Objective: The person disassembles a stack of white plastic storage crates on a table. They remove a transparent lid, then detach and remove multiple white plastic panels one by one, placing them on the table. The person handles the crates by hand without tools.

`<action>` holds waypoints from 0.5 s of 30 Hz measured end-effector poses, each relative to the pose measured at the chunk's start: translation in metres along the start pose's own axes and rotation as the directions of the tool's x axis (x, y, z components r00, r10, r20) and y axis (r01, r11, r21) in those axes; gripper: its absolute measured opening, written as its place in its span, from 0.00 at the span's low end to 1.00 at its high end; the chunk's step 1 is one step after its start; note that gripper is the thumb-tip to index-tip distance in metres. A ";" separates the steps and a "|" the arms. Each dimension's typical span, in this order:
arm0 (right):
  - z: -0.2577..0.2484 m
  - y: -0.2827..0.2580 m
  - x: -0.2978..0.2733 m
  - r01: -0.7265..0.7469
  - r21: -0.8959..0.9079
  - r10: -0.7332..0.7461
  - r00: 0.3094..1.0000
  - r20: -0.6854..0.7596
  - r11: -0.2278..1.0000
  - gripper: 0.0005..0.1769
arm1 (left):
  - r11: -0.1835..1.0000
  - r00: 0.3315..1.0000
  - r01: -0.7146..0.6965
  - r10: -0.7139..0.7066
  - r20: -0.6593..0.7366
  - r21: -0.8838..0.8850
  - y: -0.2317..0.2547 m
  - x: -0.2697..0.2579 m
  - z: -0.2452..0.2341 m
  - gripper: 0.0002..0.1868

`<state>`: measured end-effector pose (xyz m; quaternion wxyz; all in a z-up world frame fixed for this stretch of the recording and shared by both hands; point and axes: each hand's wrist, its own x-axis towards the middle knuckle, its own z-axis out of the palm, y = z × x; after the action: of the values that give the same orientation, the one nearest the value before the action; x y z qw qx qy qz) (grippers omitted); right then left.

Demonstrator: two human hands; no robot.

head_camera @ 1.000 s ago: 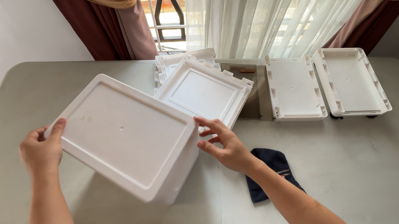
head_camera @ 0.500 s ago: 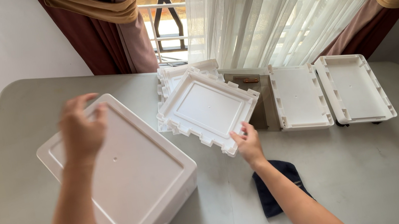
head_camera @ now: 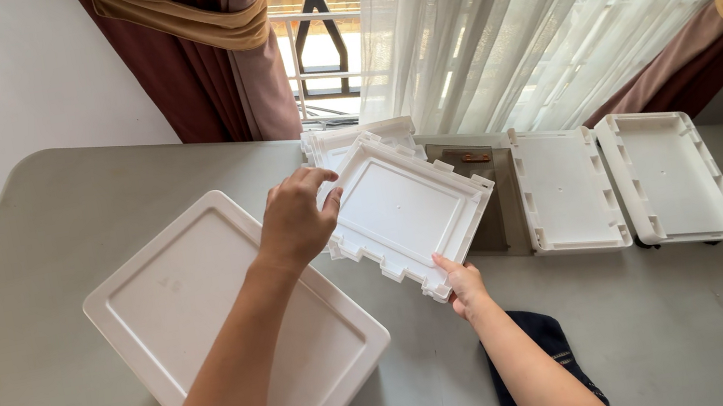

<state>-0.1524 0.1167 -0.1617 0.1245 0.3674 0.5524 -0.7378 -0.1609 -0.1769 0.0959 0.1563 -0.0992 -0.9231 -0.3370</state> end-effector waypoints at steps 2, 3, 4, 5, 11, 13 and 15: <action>0.004 0.001 0.002 -0.020 0.086 0.015 0.998 0.061 0.996 0.36 | 1.000 1.000 0.017 -0.017 0.001 0.002 -0.009 0.001 0.004 0.10; 0.007 0.002 0.002 -0.034 0.127 0.022 0.996 0.092 0.991 0.34 | 1.000 1.000 0.027 -0.027 0.002 0.004 -0.013 0.000 0.006 0.10; 0.010 0.004 0.002 -0.035 0.181 0.013 0.992 0.124 0.983 0.32 | 0.999 1.000 0.024 -0.025 0.004 0.022 -0.016 -0.001 0.007 0.11; 0.015 0.006 0.002 -0.038 0.234 0.001 0.988 0.157 0.972 0.30 | 0.999 1.000 0.021 -0.021 0.004 0.040 -0.018 -0.001 0.009 0.11; 0.060 0.018 0.009 -0.054 0.447 -0.041 0.979 0.201 0.893 0.24 | 0.996 0.999 0.027 -0.025 -0.024 0.088 -0.016 -0.007 0.013 0.10; 0.078 0.022 0.012 -0.041 0.495 -0.063 0.980 0.190 0.868 0.23 | 0.995 0.999 0.033 -0.029 -0.040 0.094 -0.014 -0.009 0.012 0.09; 0.099 0.024 0.014 -0.040 0.533 -0.062 0.983 0.173 0.845 0.22 | 0.994 0.998 0.054 -0.050 -0.050 0.092 -0.012 -0.010 0.011 0.08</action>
<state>-0.1884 0.0213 -0.1771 0.0633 0.3150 0.3133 -0.8936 -0.1573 -0.1794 0.0767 0.1741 -0.0597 -0.9361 -0.2998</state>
